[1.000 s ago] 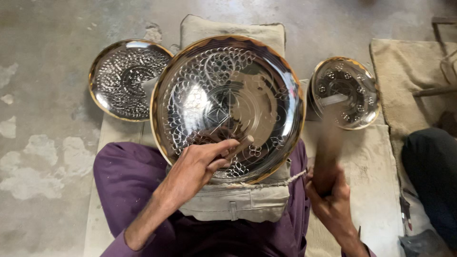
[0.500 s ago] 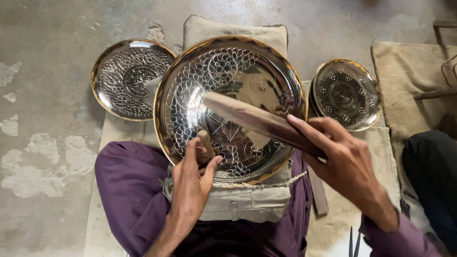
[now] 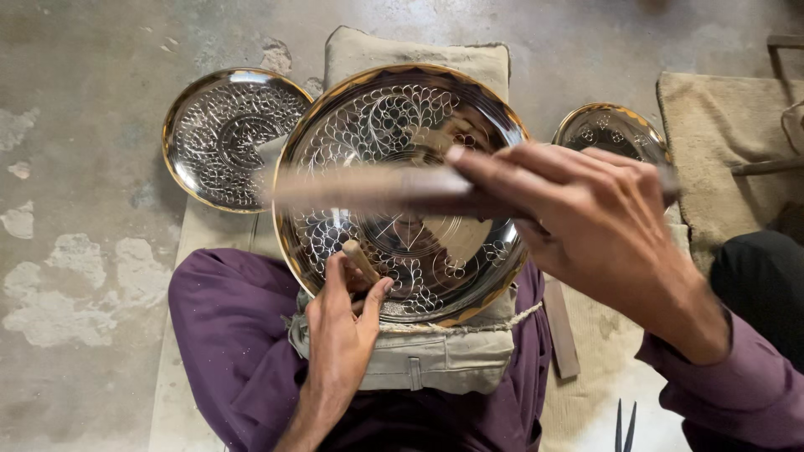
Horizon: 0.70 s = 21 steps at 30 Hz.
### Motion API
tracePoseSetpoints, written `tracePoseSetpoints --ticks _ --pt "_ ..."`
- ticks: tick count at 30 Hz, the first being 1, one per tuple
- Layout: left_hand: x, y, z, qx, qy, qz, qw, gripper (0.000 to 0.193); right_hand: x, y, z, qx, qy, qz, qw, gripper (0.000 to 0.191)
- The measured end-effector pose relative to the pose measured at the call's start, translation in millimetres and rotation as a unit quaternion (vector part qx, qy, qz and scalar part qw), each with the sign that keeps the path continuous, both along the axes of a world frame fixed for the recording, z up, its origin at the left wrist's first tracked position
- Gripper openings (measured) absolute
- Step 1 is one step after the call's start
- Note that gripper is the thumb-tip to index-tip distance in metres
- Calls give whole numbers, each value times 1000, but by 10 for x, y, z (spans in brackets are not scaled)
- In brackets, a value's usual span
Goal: The person sits on the floor with an engraved metal tray on a lap cushion, holding a small punch against the tray's decorative pattern with one hand and striking it with a wooden mallet in the other, repositioning the punch repeatedly to work the design across the tray surface.
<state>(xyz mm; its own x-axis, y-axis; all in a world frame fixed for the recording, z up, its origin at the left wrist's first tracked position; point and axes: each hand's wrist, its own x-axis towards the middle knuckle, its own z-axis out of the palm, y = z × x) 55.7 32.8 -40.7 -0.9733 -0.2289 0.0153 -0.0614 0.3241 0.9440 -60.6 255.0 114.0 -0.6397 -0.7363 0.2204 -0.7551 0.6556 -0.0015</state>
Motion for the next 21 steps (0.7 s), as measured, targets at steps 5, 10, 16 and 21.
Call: tracePoseSetpoints --ticks 5,10,16,21 --pt "-42 -8 -39 -10 -5 -18 1000 38 47 57 10 75 -17 -36 996 57" --pt "-74 -37 -59 -15 -27 -44 999 44 128 224 -133 38 -96 -106 989 67" --pt "-167 -71 -92 -11 -13 -92 996 44 243 465 -346 -11 -98 -129 987 58" --pt "-212 -97 -74 -20 18 -136 990 50 386 552 -416 -10 -56 -171 984 57"
